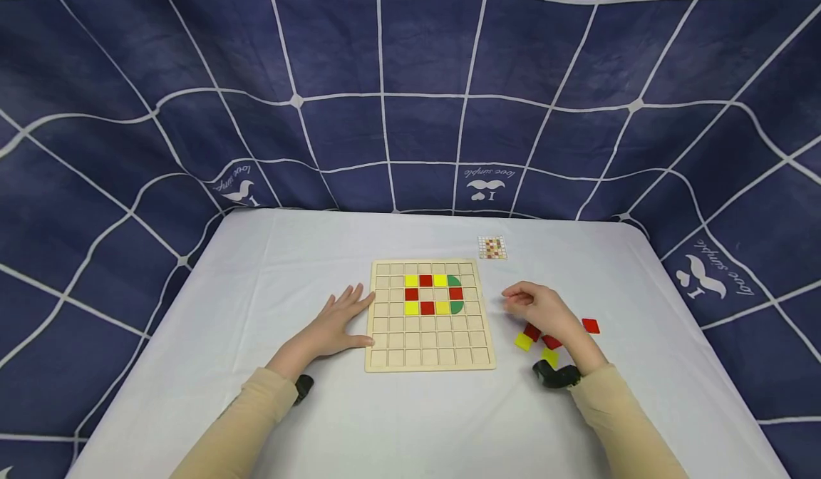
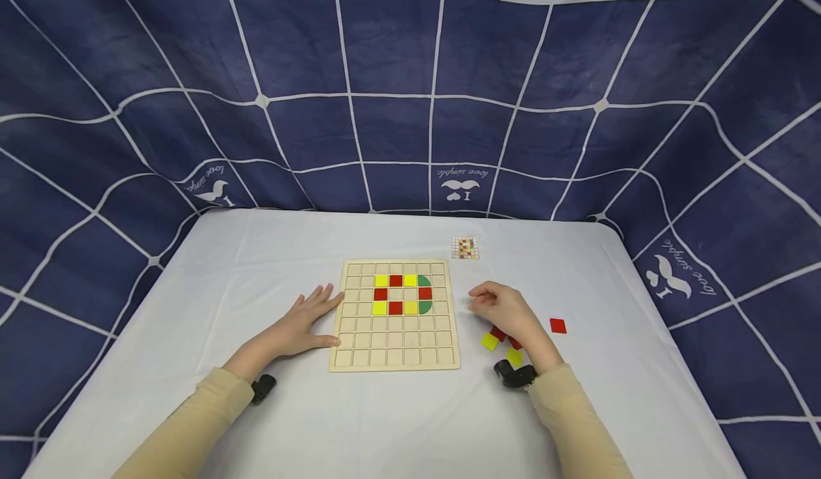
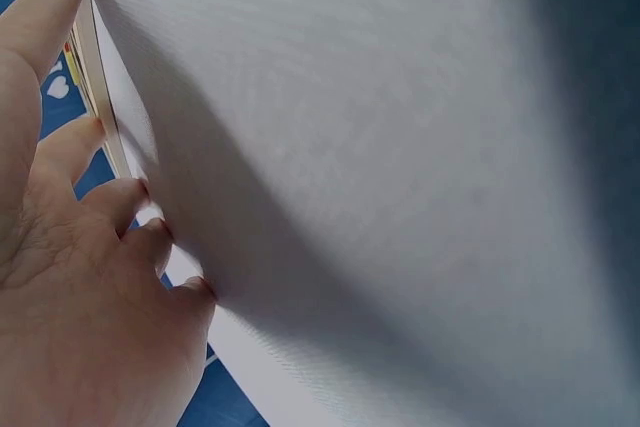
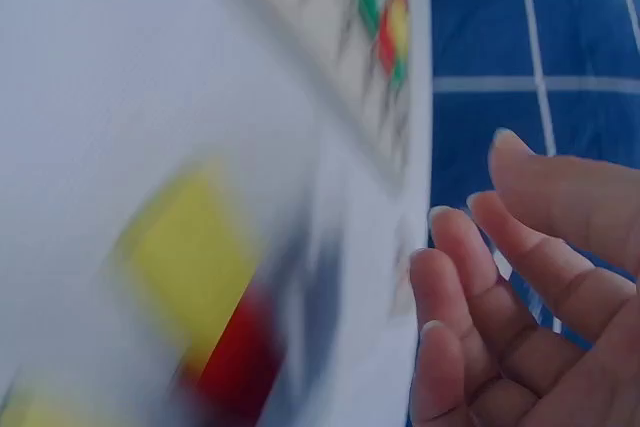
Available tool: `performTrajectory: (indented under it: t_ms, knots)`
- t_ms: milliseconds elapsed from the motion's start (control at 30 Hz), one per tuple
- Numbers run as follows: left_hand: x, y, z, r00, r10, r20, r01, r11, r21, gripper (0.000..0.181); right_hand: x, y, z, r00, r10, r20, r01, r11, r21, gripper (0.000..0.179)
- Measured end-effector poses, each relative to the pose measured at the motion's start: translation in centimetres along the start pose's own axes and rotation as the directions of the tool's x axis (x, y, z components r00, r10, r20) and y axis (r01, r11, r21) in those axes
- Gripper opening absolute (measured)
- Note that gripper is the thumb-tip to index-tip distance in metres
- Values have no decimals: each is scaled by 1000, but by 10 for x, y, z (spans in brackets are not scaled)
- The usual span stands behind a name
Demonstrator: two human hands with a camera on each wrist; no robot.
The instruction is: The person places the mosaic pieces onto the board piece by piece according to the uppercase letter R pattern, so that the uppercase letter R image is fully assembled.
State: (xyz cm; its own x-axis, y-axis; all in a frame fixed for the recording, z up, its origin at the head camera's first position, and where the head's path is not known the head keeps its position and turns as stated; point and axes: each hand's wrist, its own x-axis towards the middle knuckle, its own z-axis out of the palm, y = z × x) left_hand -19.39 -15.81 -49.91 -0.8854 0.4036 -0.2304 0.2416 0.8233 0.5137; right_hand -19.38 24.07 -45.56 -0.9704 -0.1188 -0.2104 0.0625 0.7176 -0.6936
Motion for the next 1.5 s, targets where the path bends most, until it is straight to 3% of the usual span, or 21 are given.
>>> performTrajectory:
  t_ms: [133, 267, 967, 1233, 1500]
  knots:
    - [0, 1, -1, 1000, -1, 3, 1, 1000, 3, 96, -14, 28, -11, 998, 59, 17, -58, 997, -54, 34]
    - [-1, 1, -2, 1000, -2, 1, 2, 1000, -3, 96, -23, 42, -16, 995, 90, 41, -86, 992, -92, 40]
    - [-2, 0, -1, 1000, 4, -1, -4, 1000, -7, 96, -24, 47, -4, 991, 137, 9, -134, 981, -140, 31]
    - [-2, -1, 0, 1000, 4, 0, -4, 1000, -13, 96, -27, 42, -9, 996, 90, 12, -87, 987, -133, 24]
    - [-1, -2, 0, 1000, 6, -3, -6, 1000, 2, 95, -20, 21, 2, 998, -24, -50, 23, 1000, -18, 20]
